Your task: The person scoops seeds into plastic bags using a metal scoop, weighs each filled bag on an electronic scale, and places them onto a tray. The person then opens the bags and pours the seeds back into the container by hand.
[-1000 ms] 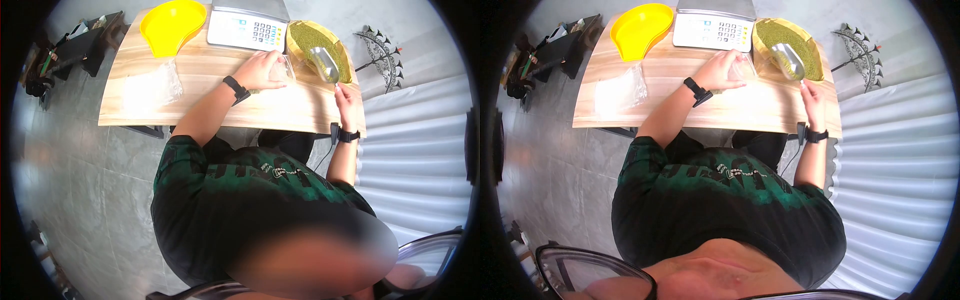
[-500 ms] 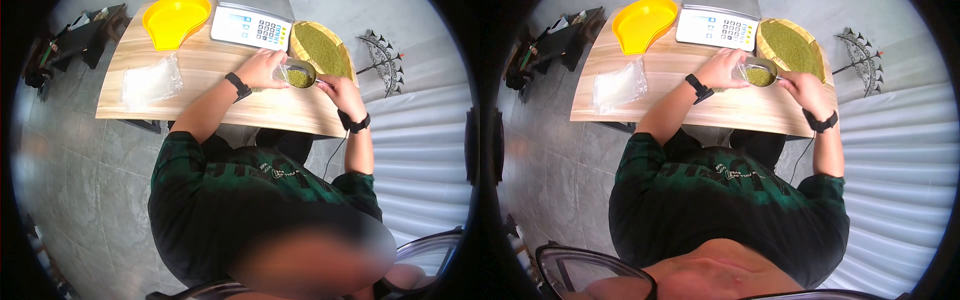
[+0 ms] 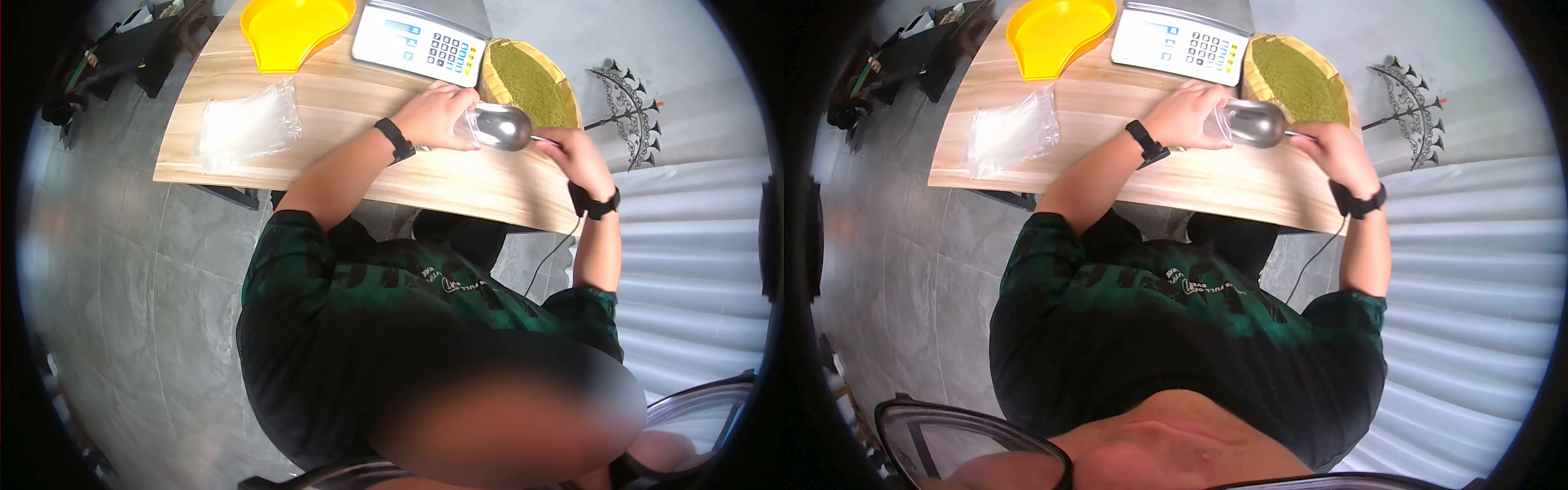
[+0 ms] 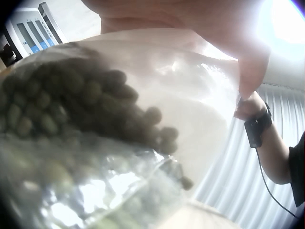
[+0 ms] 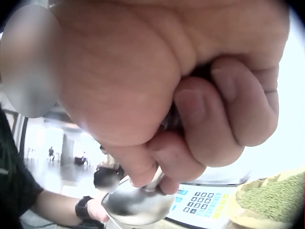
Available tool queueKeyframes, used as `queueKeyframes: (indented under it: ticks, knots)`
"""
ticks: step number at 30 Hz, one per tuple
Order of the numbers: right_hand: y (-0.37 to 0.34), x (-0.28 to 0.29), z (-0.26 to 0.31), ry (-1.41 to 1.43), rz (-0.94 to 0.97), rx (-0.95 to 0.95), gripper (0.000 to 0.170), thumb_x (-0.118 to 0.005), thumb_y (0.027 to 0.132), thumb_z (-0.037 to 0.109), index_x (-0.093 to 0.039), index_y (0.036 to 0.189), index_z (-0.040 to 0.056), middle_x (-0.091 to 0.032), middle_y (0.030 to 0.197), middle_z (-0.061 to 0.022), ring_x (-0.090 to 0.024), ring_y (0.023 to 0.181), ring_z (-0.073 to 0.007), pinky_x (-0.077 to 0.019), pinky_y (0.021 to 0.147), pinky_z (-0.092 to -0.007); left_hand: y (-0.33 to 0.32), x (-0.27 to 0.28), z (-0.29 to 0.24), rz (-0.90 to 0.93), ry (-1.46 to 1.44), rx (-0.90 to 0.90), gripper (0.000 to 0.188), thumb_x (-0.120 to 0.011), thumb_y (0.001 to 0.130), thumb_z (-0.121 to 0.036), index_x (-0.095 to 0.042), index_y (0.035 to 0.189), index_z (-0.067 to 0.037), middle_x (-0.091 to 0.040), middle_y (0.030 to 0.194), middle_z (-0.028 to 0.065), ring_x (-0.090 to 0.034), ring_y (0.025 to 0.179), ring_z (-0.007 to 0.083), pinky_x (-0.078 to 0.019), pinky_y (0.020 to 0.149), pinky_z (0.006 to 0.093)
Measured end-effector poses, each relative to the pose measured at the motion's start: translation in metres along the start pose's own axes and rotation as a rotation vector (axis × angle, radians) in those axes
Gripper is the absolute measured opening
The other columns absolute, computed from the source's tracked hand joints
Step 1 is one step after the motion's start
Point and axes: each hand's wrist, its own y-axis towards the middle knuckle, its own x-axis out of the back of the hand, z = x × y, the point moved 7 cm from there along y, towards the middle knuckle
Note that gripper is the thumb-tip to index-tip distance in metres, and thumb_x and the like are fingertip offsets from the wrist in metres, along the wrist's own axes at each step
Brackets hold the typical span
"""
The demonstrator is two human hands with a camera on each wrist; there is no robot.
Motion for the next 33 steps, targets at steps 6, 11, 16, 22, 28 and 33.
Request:
queueKeyframes:
  ticks: [6, 11, 16, 22, 28, 33]
  knots:
    - [-0.039, 0.017, -0.157, -0.056, -0.179, -0.459, 0.028, -0.064, 0.092, 0.021, -0.069, 0.108, -0.0010, -0.070, 0.095, -0.0225, -0.068, 0.088, -0.0331, -0.0513, 0.079, -0.0352, 0.001, 0.004, 0.002, -0.051, -0.018, 0.040, 0.058, -0.081, 0.070, -0.042, -0.054, 0.108, -0.007, -0.063, 0.106, 0.0114, -0.058, 0.106, 0.0331, -0.0422, 0.097, 0.0409]
    - [-0.031, -0.004, -0.205, -0.121, -0.162, -0.477, 0.032, -0.061, 0.093, 0.028, -0.069, 0.108, 0.0015, -0.068, 0.095, -0.0238, -0.067, 0.093, -0.0382, -0.0508, 0.081, -0.0414, 0.000, 0.003, 0.002, -0.031, -0.005, 0.048, 0.055, -0.078, 0.072, -0.042, -0.051, 0.106, -0.010, -0.065, 0.105, 0.0066, -0.060, 0.104, 0.0284, -0.0386, 0.100, 0.0390]
    - [0.007, -0.033, -0.195, -0.134, -0.161, -0.433, 0.031, -0.061, 0.093, 0.025, -0.067, 0.109, -0.0004, -0.066, 0.090, -0.0256, -0.066, 0.085, -0.0399, -0.0496, 0.076, -0.0397, 0.000, 0.002, 0.004, -0.035, -0.047, 0.062, 0.055, -0.081, 0.070, -0.038, -0.054, 0.108, -0.008, -0.062, 0.107, 0.0115, -0.056, 0.108, 0.0335, -0.0417, 0.098, 0.0417]
    - [0.008, -0.036, -0.204, -0.127, -0.173, -0.451, 0.030, -0.061, 0.093, 0.027, -0.069, 0.108, 0.0024, -0.068, 0.091, -0.0233, -0.066, 0.085, -0.0372, -0.0500, 0.076, -0.0402, 0.000, 0.003, 0.005, -0.037, -0.036, 0.078, 0.056, -0.080, 0.070, -0.039, -0.052, 0.107, -0.009, -0.063, 0.106, 0.0095, -0.058, 0.105, 0.0320, -0.0406, 0.098, 0.0404]
    - [-0.042, -0.036, -0.185, 0.066, -0.373, -0.515, 0.032, -0.061, 0.095, 0.022, -0.065, 0.110, -0.0052, -0.068, 0.083, -0.0200, -0.064, 0.076, -0.0203, -0.0485, 0.072, -0.0335, 0.000, 0.005, 0.003, -0.026, -0.044, 0.073, 0.057, -0.081, 0.069, -0.039, -0.052, 0.107, -0.008, -0.063, 0.106, 0.0098, -0.058, 0.105, 0.0323, -0.0408, 0.098, 0.0405]
    - [-0.067, -0.057, -0.200, 0.100, -0.564, -0.571, 0.032, -0.061, 0.095, 0.024, -0.067, 0.112, -0.0020, -0.069, 0.092, -0.0250, -0.069, 0.085, -0.0302, -0.0506, 0.077, -0.0351, 0.000, 0.002, 0.005, -0.039, -0.052, 0.039, 0.058, -0.083, 0.068, -0.035, -0.053, 0.109, -0.007, -0.061, 0.106, 0.0117, -0.055, 0.107, 0.0342, -0.0428, 0.096, 0.0420]
